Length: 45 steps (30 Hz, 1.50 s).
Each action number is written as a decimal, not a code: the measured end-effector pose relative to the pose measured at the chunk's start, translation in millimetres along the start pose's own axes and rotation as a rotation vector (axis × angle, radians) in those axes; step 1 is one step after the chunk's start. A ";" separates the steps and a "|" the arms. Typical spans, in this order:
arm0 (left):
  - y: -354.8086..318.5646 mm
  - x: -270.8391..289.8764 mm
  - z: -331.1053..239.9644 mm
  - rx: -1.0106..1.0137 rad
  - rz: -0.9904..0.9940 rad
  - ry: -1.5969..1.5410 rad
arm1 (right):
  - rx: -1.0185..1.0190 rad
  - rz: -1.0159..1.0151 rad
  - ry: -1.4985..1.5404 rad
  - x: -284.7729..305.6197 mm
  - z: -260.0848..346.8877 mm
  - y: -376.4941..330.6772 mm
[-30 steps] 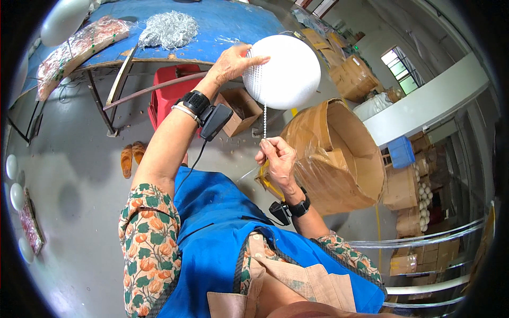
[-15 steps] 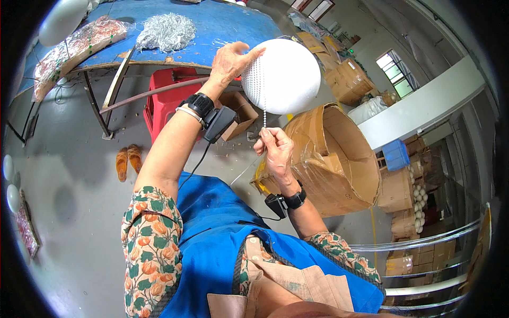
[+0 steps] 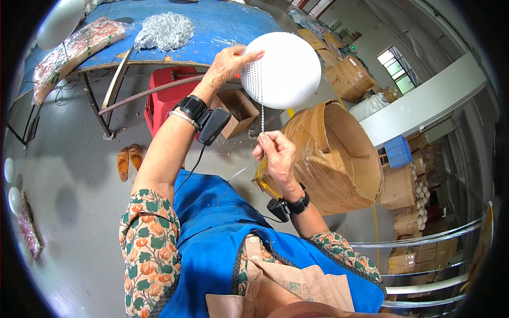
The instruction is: The recorder is wrapping a white perforated sphere with a decorative bead chain.
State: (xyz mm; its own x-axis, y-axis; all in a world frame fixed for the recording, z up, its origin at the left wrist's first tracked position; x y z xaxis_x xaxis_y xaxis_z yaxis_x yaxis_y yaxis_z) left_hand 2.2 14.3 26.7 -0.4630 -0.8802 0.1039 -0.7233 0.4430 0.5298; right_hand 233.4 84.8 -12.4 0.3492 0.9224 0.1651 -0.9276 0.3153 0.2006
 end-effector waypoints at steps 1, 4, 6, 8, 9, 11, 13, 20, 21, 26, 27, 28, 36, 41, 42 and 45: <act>-0.8 -0.1 -0.2 0.001 0.002 -0.002 | -0.002 -0.003 -0.001 -0.6 2.5 -6.2; -0.8 5.2 4.8 0.006 -0.076 0.052 | 0.014 0.023 0.037 -2.4 7.1 -15.5; 1.5 4.0 8.0 0.026 -0.112 0.029 | -0.012 0.008 0.034 -0.9 1.4 -9.1; 3.2 3.9 8.2 0.045 -0.147 0.005 | -0.036 -0.010 0.030 1.7 -3.7 -2.9; 3.2 6.0 4.8 0.035 -0.168 0.064 | -0.036 -0.026 0.052 3.5 -5.3 0.1; 2.9 6.5 1.8 0.023 -0.193 0.120 | -0.032 -0.040 0.069 5.6 -7.9 5.5; 1.8 11.0 -4.9 -0.176 -0.354 0.275 | -0.024 -0.051 0.053 3.3 -9.3 11.6; 7.4 12.8 -3.2 0.065 -0.179 0.099 | -0.005 -0.077 0.052 1.8 -10.0 29.9; 8.4 16.3 0.7 0.051 -0.055 0.078 | 0.010 -0.087 0.048 3.6 -10.4 30.8; -8.2 8.3 -3.1 -0.310 -0.110 0.238 | 0.009 -0.076 0.054 8.4 -9.5 31.3; -9.6 8.8 -7.0 -0.240 -0.073 0.200 | -0.015 -0.060 0.040 7.2 -7.8 26.9; -10.4 8.5 -7.7 -0.171 -0.035 0.162 | -0.038 -0.044 0.025 6.4 -5.8 21.6; 3.4 14.6 4.8 -0.053 -0.223 0.088 | -0.098 0.029 -0.040 19.8 -6.1 -24.6; 6.3 10.6 11.2 -0.003 -0.279 0.091 | -0.105 -0.011 0.042 21.3 -14.9 -10.9; 7.2 10.5 10.7 -0.003 -0.279 0.094 | -0.086 -0.016 0.032 21.9 -15.6 -8.4; 8.9 13.7 4.2 -0.023 -0.353 0.139 | -0.061 -0.037 0.047 26.0 -19.4 2.7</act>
State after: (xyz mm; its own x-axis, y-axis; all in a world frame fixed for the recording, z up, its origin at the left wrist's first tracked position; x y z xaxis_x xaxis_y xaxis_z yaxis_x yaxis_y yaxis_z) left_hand -12.8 6.9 29.3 -0.1127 -0.9933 0.0240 -0.8135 0.1061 0.5718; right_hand 237.4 114.0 -26.3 0.3777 0.9190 0.1132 -0.9212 0.3606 0.1463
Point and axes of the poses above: each hand's wrist, its own y-axis towards the middle knuckle, its own x-axis out of the back of the hand, z = x × y, the point moved 3 cm from there along y, towards the middle knuckle, and after that the axes turned 6 degrees about -x, right-handed, at the moved point
